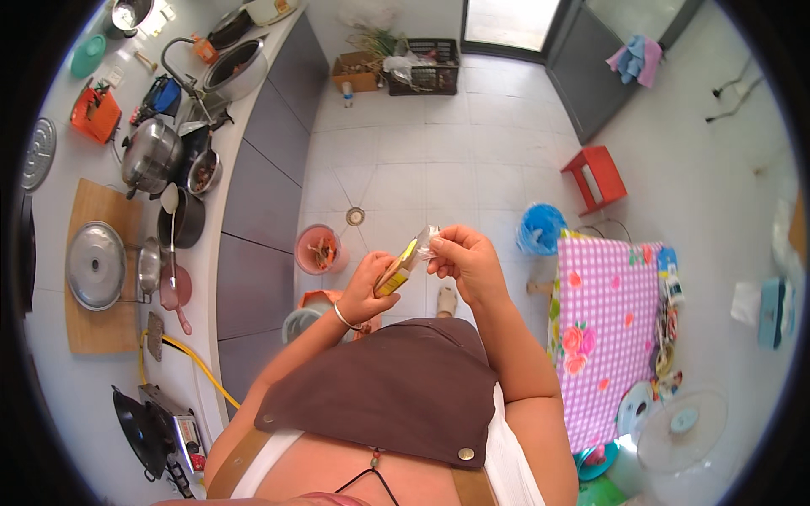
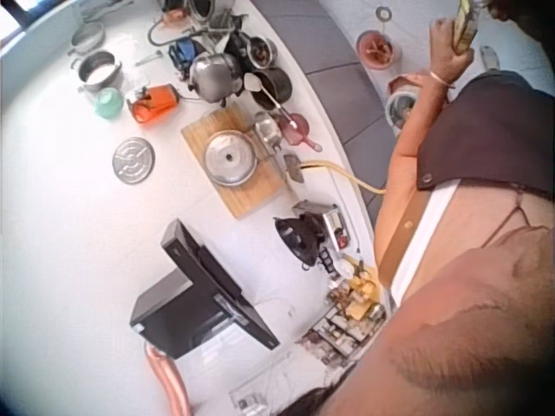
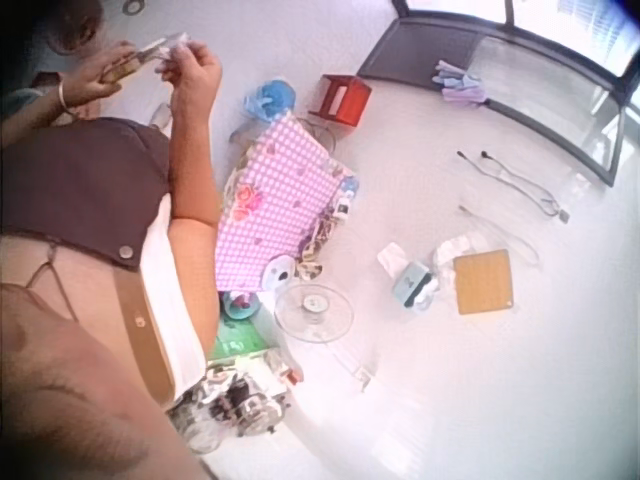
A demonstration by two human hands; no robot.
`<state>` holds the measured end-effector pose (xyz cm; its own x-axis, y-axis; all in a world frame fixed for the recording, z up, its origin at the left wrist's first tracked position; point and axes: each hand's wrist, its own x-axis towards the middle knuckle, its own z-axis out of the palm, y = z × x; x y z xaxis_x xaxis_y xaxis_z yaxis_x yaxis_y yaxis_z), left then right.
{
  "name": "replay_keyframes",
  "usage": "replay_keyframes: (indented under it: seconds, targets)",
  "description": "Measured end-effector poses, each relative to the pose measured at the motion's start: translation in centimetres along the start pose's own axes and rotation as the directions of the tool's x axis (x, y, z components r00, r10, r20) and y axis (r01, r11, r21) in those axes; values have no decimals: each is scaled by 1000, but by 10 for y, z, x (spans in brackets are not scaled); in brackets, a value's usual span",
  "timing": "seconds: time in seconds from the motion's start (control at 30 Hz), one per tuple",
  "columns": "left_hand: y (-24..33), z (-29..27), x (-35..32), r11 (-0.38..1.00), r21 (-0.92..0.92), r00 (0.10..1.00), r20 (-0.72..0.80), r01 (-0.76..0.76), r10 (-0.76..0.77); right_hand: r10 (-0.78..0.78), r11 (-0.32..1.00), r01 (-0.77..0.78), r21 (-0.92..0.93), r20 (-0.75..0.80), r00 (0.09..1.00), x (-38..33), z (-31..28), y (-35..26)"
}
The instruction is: The person transfers cooked meat from a wok into a pot using a spatula, adds liquid from a scoop, seasons the dish with packets, and pours additional liquid from a second pot.
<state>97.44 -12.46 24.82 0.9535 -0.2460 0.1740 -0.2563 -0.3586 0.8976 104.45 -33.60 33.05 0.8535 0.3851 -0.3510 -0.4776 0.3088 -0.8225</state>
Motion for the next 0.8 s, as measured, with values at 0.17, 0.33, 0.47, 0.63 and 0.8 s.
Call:
replay_keyframes:
  seconds: [0.17,0.33,0.47,0.63,0.8]
  targets:
    - [-19,-34,52,967,-202,974,-131,157,-185,65,997,-72,25,217,974,93,11,-45]
    - [-38,-87,76,750,-629,783,-354,205,-511,112,991,-78,-111,344,932,182,36,-49]
    - [-70,-172,88,827,-517,592,-603,220,-535,222,930,-66,-361,409,885,246,60,-40]
    - [-124,-316,91,906,27,323,-938,422,-122,273,806,-19,-592,342,899,331,85,-41]
    - [-158,-474,141,715,292,371,-928,636,49,199,632,95,-769,280,939,404,114,-56]
